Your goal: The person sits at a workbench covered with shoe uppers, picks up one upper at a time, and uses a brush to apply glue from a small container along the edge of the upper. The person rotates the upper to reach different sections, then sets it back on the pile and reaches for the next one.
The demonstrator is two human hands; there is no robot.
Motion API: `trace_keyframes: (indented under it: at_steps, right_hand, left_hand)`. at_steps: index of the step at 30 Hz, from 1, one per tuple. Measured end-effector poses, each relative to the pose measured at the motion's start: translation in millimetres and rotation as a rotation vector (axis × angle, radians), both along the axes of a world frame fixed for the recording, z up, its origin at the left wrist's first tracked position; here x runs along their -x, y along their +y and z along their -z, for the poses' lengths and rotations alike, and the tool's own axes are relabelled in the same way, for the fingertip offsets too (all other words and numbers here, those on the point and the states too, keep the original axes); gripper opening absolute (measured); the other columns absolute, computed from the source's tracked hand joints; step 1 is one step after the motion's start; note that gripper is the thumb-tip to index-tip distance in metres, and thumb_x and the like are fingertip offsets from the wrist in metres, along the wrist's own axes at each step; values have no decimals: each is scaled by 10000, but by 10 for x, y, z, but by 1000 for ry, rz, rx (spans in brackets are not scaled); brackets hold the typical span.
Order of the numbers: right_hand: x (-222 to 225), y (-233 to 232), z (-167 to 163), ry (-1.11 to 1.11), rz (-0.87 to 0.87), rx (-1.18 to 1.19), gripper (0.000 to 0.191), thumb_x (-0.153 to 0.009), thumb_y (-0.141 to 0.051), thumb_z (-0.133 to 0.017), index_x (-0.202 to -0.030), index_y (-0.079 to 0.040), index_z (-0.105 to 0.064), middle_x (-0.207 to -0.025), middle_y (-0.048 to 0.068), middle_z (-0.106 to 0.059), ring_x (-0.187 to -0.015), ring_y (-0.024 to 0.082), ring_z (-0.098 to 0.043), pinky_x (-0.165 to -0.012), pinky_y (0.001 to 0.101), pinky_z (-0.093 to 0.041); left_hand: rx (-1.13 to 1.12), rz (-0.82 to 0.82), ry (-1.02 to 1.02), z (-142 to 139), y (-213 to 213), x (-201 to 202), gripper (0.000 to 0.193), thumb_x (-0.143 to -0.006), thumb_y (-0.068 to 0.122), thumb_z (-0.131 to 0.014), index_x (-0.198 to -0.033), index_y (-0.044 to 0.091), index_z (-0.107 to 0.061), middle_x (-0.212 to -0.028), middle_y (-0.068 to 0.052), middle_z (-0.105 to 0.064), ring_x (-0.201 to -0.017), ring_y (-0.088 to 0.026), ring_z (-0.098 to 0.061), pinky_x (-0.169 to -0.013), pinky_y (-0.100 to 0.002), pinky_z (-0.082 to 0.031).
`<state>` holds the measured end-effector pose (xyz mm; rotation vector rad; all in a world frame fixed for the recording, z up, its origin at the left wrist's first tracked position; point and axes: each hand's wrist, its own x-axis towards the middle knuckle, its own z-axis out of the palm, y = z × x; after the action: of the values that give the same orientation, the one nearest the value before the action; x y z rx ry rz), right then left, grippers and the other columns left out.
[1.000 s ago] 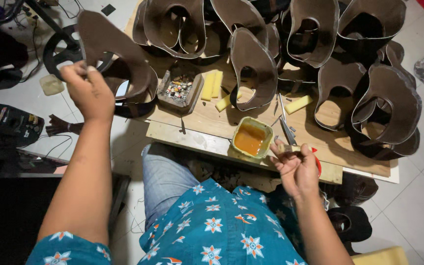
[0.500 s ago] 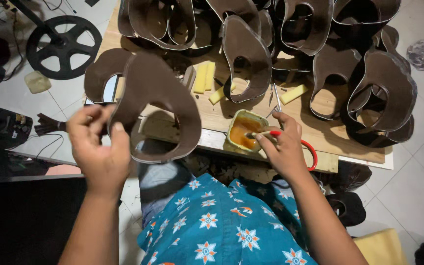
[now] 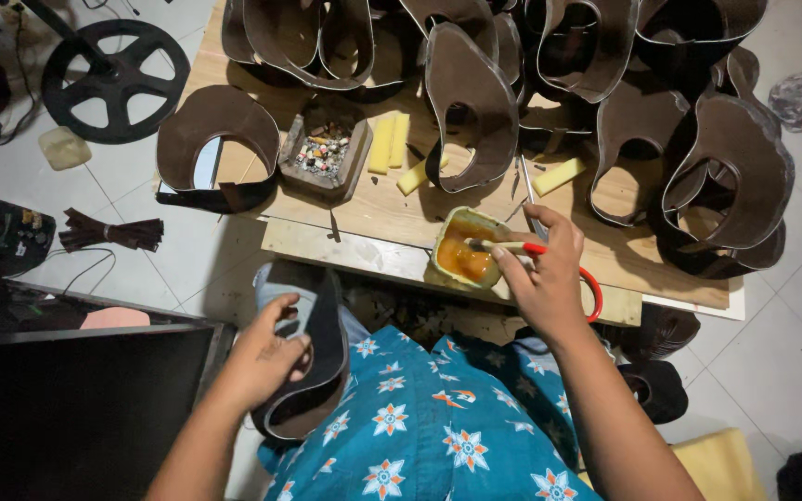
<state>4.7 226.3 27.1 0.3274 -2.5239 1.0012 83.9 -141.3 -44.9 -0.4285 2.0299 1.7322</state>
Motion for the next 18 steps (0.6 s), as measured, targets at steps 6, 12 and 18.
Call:
trace_keyframes:
  at_steps: [6,12,18]
  right_hand:
    - [-126,71,39,-8,-4,99,220,-945,-124,-710,-1116,13,-704,-1273,161,-628,-1215,304,-568,-1062,407,-445]
    - [-272,212,119,-92,37,352,152,-1009,-88,-653,-1108,22,-683,-1165,118,-677,-1087,192,-649,-987,297,-494]
    - [-366,325,201,-371,158,484,193,-1026,-132,-644,-1124,15,-722,-839,84,-655,-755,157,-570,-701,304,-463]
  left_hand:
    - [-376,214,-209,504,-414,142,762,-821,-28,-577,-1531,140,-361,-1339,-141,-669,-597,-142,-542,-492,-276,-461]
    - [-271,353,-253,491,-473,88,696,-850,126,-699,-1502,118,-455,-1346,-15,-609,-1019,-63,-655,-642,-296,-604]
    - [-69,307,-27,547,-257,99,447,-974,366,-684,-1218,-8,-689,-986,-18,-762,-924,-132,-678,-783,-252,-564]
